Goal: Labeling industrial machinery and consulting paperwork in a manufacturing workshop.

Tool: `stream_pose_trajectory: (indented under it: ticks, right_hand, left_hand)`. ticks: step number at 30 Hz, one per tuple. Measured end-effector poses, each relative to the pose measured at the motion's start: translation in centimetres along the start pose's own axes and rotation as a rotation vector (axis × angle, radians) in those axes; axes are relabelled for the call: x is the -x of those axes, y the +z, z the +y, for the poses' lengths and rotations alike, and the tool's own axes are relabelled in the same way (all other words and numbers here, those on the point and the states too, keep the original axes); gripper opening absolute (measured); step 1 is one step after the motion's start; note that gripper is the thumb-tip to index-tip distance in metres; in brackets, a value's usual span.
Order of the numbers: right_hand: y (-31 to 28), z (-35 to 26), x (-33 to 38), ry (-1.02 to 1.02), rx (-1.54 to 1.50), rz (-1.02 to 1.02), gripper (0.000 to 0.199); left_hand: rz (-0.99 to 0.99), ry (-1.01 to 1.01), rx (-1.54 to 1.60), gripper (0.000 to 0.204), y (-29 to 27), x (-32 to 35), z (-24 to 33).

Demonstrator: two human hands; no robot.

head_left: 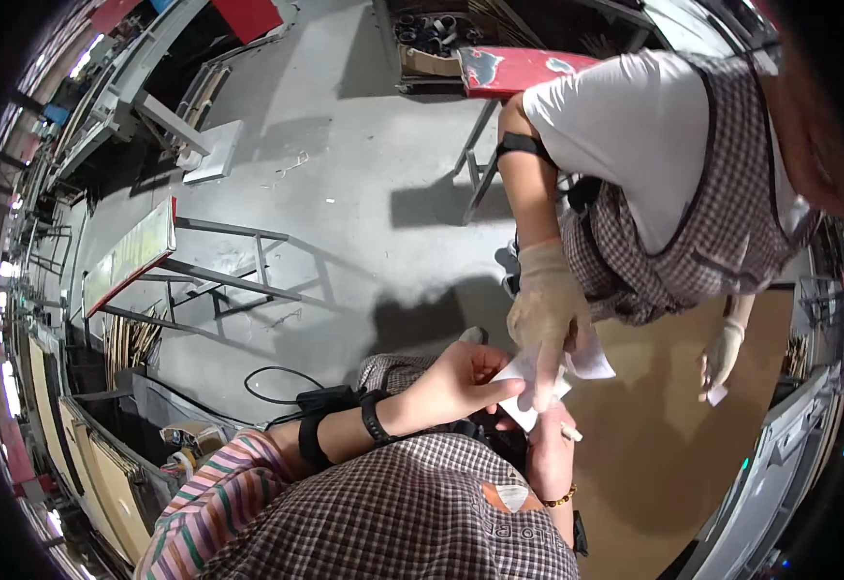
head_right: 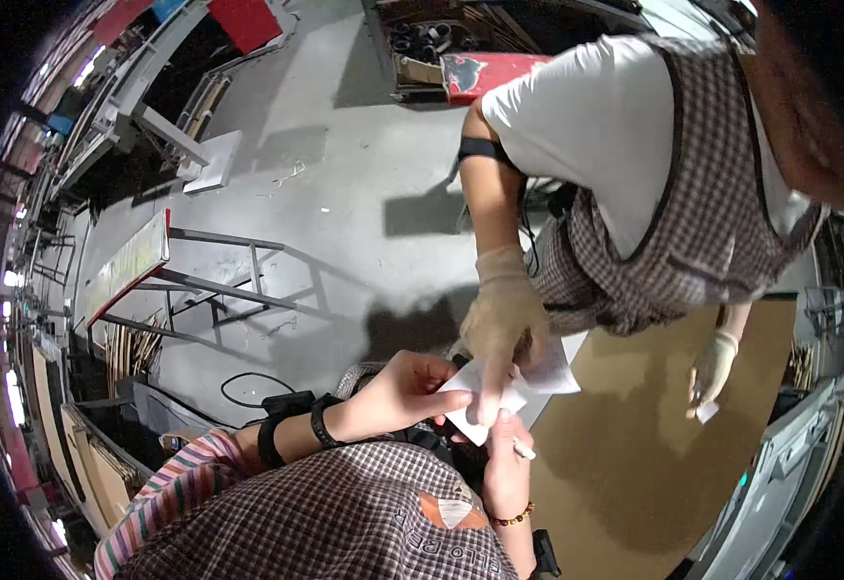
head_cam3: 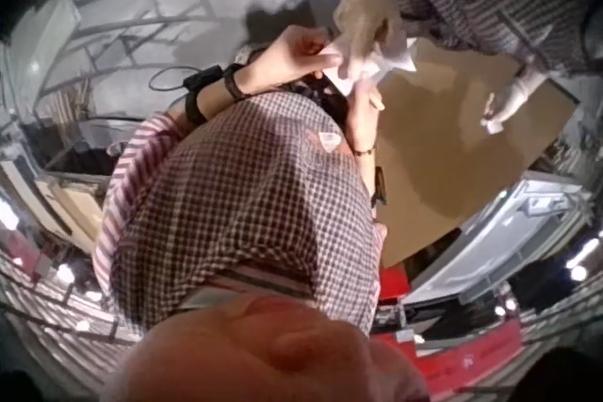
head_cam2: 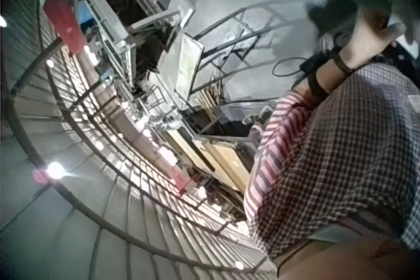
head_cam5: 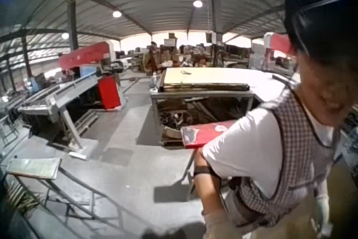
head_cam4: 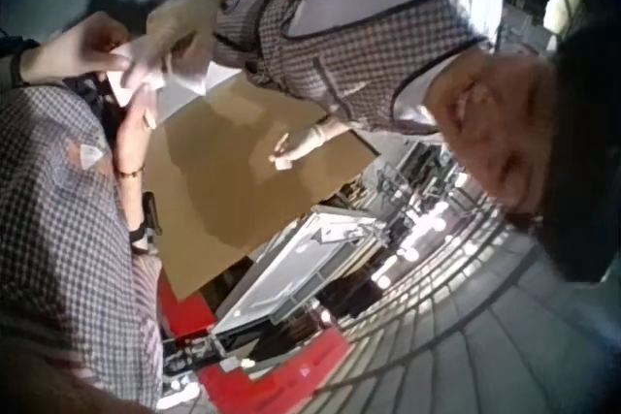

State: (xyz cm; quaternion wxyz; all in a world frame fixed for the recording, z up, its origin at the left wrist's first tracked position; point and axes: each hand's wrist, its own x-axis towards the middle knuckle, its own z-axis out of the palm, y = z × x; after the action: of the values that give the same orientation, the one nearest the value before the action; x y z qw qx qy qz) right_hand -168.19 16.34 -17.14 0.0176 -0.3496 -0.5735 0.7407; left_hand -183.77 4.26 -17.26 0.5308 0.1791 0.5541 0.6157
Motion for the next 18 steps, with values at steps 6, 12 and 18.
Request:
stream_pose_trajectory:
  ticks: [6,12,18]
  right_hand:
    - [1.2,-5.2,-9.0,-0.169,0.262,-0.228,0.028]
    - [1.3,-8.0,-16.1,0.039,0.122,-0.347,0.022]
    - [2.2,-11.6,-26.1,-0.064,0.135,-0.111,0.018]
  left_hand:
    - [0.174,0.057,-0.130,0.020,-4.8,-5.5,2.8]
    - [0.425,0.205,-0.019,0.015,-11.4,-13.5,4.0]
    - [0.501,0.161,-0.021,0.010,-22.2,-24.6,7.9]
